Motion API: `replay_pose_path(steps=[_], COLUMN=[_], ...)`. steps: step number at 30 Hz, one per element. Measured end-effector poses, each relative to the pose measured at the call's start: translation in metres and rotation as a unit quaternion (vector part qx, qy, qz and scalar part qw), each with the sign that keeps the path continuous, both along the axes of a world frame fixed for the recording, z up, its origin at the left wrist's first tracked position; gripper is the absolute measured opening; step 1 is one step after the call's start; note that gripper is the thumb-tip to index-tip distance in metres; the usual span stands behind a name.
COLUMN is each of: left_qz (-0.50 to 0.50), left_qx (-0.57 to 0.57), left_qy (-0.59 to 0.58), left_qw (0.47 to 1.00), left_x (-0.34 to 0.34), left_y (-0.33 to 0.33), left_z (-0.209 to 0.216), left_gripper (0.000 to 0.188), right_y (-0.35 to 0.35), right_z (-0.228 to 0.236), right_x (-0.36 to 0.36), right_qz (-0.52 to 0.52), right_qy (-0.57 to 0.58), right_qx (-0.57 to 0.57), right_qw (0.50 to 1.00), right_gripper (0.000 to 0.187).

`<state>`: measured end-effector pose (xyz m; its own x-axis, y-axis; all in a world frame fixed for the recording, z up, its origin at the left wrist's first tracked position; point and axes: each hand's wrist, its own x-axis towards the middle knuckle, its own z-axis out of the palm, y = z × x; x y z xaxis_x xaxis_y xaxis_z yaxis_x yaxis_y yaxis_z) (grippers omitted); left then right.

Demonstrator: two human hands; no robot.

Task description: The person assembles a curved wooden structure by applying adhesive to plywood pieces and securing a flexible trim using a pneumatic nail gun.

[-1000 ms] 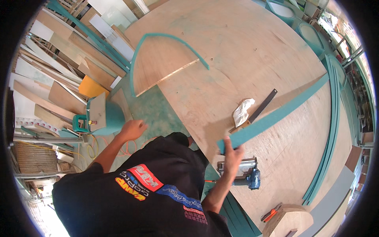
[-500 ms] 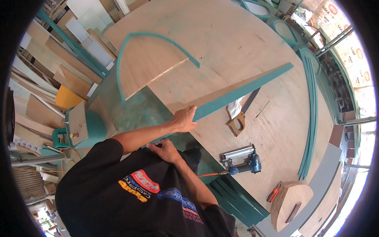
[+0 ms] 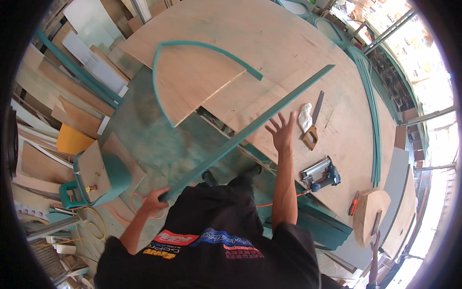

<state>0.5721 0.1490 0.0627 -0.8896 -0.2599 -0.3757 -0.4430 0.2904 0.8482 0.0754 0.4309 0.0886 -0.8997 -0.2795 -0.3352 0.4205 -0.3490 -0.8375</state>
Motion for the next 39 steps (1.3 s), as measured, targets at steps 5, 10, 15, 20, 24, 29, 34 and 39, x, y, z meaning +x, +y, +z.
replay_pose_path(steps=[5, 10, 15, 20, 24, 29, 34, 39], left_qz=[0.032, 0.107, 0.195, 0.217, 0.246, 0.243, 0.217, 0.187], left_qx=[0.050, -0.128, -0.186, -0.288, -0.310, -0.247, -0.294, -0.284], left_qy=[-0.095, -0.166, -0.248, -0.257, -0.271, -0.330, -0.368, -0.369], left_qw=[0.994, 0.972, 0.930, 0.896, 0.877, 0.878, 0.855, 0.865], left_x=[0.085, 0.209, 0.275, 0.224, 0.214, 0.191, 0.169, 0.123], left_y=[0.000, -0.046, -0.059, -0.059, -0.084, -0.125, -0.153, -0.175], left_z=[0.000, -0.075, -0.105, -0.080, -0.083, -0.088, -0.088, -0.079], left_gripper=[0.065, 0.040, 0.022, 0.016, 0.018, 0.018, 0.020, 0.029], right_y=[-0.091, -0.184, -0.221, -0.239, -0.255, -0.267, -0.275, -0.273], right_z=[-0.045, -0.060, -0.087, -0.138, -0.108, -0.142, -0.136, -0.122], right_x=[0.006, 0.135, 0.176, 0.119, 0.051, -0.058, -0.070, -0.066], right_qz=[-0.042, 0.043, 0.242, 0.223, 0.170, 0.060, 0.106, 0.137], right_qy=[0.046, 0.056, 0.058, 0.190, 0.174, 0.287, 0.238, 0.174], right_qx=[0.074, 0.171, 0.305, 0.369, 0.402, 0.479, 0.389, 0.322], right_qw=[0.995, 0.983, 0.919, 0.882, 0.883, 0.827, 0.884, 0.920], right_gripper=[0.058, 0.068, 0.093, 0.093, 0.083, 0.076, 0.078, 0.083])
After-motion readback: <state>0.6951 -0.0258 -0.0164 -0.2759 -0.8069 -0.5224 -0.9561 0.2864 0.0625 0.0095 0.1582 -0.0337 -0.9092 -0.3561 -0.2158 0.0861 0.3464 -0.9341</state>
